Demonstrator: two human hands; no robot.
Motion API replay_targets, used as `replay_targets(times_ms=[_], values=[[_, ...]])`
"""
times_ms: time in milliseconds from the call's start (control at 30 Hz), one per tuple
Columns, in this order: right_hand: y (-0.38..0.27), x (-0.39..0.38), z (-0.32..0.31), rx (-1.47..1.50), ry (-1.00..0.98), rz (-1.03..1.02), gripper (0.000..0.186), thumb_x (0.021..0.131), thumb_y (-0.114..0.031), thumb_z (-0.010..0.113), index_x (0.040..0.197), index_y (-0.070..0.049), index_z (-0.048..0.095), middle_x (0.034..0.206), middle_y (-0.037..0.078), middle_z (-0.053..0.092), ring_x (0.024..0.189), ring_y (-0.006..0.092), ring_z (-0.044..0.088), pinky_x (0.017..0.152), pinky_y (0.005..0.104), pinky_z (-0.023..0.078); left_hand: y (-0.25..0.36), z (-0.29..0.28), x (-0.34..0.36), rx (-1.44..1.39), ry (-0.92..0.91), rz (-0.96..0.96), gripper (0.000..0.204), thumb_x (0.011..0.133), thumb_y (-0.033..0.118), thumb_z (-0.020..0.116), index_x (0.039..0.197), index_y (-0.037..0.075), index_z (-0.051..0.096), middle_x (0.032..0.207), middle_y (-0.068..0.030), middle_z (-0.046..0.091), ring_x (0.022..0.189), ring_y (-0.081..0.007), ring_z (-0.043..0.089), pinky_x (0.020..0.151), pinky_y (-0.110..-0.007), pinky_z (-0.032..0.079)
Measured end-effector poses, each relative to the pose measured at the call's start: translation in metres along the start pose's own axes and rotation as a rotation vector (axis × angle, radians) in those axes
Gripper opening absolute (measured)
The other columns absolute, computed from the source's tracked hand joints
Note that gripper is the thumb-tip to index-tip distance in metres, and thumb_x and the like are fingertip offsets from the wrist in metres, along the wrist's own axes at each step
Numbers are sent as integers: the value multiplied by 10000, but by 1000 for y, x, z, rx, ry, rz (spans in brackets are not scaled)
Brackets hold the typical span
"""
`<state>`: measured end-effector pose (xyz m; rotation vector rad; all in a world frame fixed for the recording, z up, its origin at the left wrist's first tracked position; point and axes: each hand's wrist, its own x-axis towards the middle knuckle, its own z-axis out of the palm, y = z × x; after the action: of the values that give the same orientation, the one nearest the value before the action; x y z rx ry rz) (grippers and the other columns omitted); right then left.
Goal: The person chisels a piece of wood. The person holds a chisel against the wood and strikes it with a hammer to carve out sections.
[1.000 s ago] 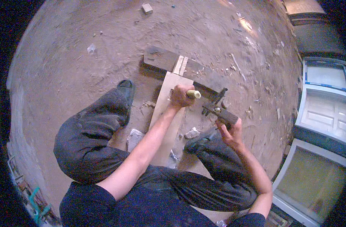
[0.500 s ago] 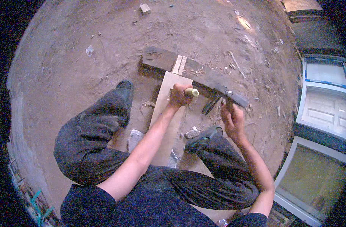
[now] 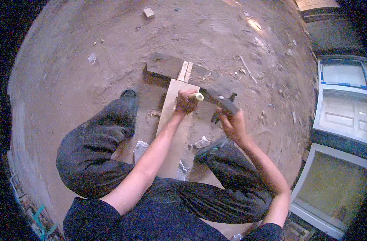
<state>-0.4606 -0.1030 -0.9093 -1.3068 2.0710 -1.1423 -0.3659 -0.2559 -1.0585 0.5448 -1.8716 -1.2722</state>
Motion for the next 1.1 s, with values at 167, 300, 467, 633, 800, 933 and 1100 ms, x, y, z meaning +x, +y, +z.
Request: replay_targets(times_ms=[167, 300, 467, 633, 800, 933, 1100], values=[[12, -10, -2, -75, -94, 249, 204, 887, -179, 641, 807, 4, 601, 529, 14, 458, 503, 66, 385, 461, 272, 323, -1, 1, 2, 21, 5, 10, 158, 709, 183, 644, 630, 70, 566, 543, -134, 531, 481, -284, 568, 461, -364, 404], [18, -21, -8, 50, 178, 108, 286, 927, -139, 586, 667, -63, 495, 532, -41, 437, 461, 46, 389, 423, 243, 306, -1, 3, 0, -49, 41, -20, 196, 715, 185, 646, 611, 64, 533, 541, -143, 522, 490, -306, 563, 462, -370, 401], [25, -7, -9, 54, -45, 467, 198, 910, -222, 641, 835, -45, 595, 654, -40, 504, 568, 61, 422, 508, 262, 350, -3, 5, -1, -23, 57, -2, 194, 708, 181, 642, 607, 66, 522, 543, -149, 520, 494, -327, 552, 463, -375, 400], [19, -3, 4, -256, -281, 435, 273, 858, -236, 670, 793, 26, 629, 517, 42, 441, 534, 96, 429, 493, 326, 368, 0, 3, 0, 6, 4, 13, 160, 695, 144, 633, 611, 79, 513, 569, -161, 532, 524, -349, 573, 456, -402, 422], [16, -8, -8, -34, -78, 255, 279, 869, -221, 662, 746, 20, 593, 547, 16, 452, 543, 76, 402, 484, 294, 334, -4, 4, -1, -17, 36, -10, 192, 698, 182, 638, 602, 75, 511, 555, -151, 528, 518, -340, 573, 459, -395, 418], [7, -9, -16, 307, -65, 330, 241, 930, -220, 602, 769, -42, 585, 630, -41, 486, 573, 69, 434, 487, 271, 334, -5, 5, -3, 76, 1, 16, 228, 704, 239, 658, 613, 71, 533, 564, -146, 555, 543, -326, 602, 491, -396, 441], [-5, 21, 2, -168, -412, 465, 244, 906, -239, 616, 863, 1, 627, 618, -1, 534, 575, 90, 474, 520, 316, 409, -1, 5, -5, 61, -58, 46, 179, 704, 165, 616, 599, 82, 497, 551, -162, 534, 523, -350, 579, 459, -417, 438]])
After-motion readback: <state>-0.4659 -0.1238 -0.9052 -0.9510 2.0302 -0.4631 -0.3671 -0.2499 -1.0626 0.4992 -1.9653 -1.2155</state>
